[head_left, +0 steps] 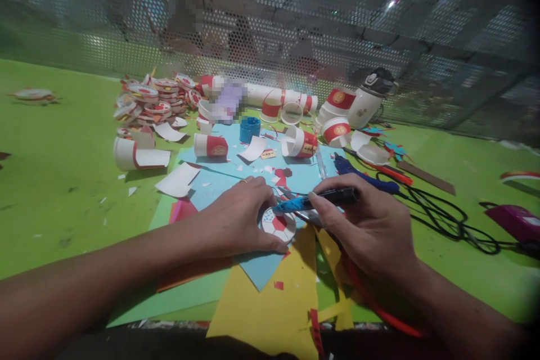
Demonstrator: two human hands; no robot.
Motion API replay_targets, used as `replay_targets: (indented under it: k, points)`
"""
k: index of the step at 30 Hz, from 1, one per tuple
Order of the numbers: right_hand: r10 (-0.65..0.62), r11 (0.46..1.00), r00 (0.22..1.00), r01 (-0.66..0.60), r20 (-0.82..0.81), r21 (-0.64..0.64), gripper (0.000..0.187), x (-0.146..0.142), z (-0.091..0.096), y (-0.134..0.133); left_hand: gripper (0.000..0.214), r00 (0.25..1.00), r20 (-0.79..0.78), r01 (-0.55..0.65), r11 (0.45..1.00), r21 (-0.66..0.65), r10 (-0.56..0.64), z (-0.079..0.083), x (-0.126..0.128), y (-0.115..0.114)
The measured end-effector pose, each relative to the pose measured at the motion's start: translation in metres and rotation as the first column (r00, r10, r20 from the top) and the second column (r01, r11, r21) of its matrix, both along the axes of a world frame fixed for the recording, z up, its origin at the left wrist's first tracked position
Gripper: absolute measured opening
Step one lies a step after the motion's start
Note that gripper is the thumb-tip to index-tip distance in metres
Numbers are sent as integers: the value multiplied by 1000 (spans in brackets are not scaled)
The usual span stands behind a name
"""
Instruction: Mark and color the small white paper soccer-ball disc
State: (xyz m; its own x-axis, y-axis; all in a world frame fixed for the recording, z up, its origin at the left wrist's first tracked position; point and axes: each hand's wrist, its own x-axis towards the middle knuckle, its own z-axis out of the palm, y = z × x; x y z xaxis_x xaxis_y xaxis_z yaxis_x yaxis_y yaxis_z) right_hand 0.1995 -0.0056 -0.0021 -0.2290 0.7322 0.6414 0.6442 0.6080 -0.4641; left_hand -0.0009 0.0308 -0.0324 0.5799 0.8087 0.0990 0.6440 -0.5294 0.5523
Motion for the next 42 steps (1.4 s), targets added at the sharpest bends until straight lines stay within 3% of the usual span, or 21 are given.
replay_targets:
  k: [15, 21, 29, 42]
  points:
    - [28, 999, 999, -29, -39, -18, 5, -1, -2, 1, 46, 999, -46, 17, 1000, 11, -17, 6, 0, -1]
    - [18, 1000, 999, -18, -32, 2, 5, 0, -2, 1, 46, 998, -38, 53, 994, -96, -57, 15, -6, -3]
    - [-90, 995, 985, 95, -144, 25, 6, -1, -3, -3, 36, 999, -6, 47, 994, -100, -48, 13, -6, 1]
    - [-34, 997, 999, 36, -33, 68, 8, -2, -4, -1, 39, 999, 19, 38, 996, -77, -37, 7, -6, 2]
